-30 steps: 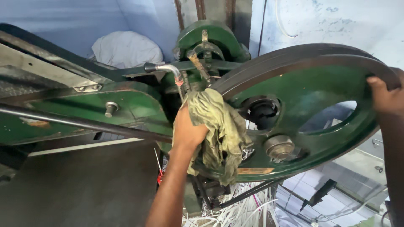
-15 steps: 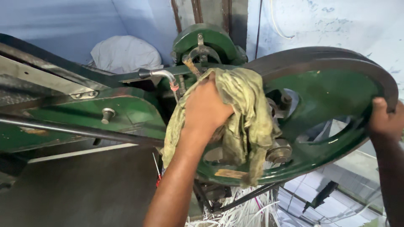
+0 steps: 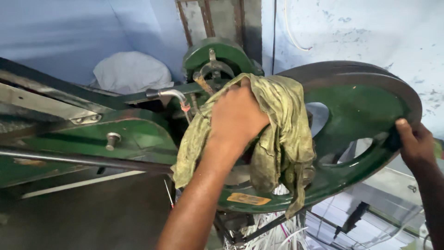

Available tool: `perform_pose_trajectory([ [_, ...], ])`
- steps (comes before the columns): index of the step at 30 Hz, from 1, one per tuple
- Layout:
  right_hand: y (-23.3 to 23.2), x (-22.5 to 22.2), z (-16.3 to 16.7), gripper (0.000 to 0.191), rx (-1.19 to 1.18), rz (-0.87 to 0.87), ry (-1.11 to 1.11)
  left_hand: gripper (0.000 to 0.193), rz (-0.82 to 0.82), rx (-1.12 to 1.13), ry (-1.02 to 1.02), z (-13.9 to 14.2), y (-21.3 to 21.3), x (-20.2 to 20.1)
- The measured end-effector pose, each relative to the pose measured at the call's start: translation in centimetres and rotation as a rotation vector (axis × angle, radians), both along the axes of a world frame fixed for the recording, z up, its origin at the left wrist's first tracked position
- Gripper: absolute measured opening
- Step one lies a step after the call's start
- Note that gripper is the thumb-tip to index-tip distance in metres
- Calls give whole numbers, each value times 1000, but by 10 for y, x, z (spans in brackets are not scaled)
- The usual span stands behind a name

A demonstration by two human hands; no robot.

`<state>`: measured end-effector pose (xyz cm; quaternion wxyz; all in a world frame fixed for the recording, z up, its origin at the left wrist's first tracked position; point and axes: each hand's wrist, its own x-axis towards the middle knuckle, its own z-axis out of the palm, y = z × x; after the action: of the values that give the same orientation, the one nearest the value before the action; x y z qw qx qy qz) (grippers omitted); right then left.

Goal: The person wipes the surface of a large green flywheel on a machine using a cloth. They rotate the wheel by hand to access different areas and continue wiping the rim and spokes.

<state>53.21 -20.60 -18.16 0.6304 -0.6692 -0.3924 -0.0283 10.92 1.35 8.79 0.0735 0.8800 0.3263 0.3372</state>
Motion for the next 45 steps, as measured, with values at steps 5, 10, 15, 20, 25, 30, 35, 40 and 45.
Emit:
perform_pose_trajectory([
  [5, 1, -46, 48, 39, 14, -75, -166, 77, 13, -3, 26, -1, 1, 1],
  [10, 15, -97, 128, 38, 17, -91, -304, 80, 6, -29, 41, -1, 1, 0],
  [15, 46, -139, 213, 56, -154, -96, -578, 81, -1, 49, 7, -2, 2, 1],
  [20, 70, -180, 266, 62, -266, -63, -998, 70, -14, 47, -7, -8, 4, 5],
  [25, 95, -207, 281, 32, -201, 32, -1130, 54, -14, 164, -35, -9, 2, 17],
  [30, 102, -209, 274, 33, -89, 0, -1044, 40, 42, 331, -29, 1, -16, 52],
  [35, 97, -191, 276, 35, -184, 70, -687, 43, -20, 293, 97, 13, -30, 93],
  [40, 94, -186, 279, 36, -3, 109, -808, 28, -96, 284, 101, 15, -39, 130],
  [45, 88, -183, 265, 36, 89, 66, -632, 24, -206, 218, 155, 22, -43, 143],
])
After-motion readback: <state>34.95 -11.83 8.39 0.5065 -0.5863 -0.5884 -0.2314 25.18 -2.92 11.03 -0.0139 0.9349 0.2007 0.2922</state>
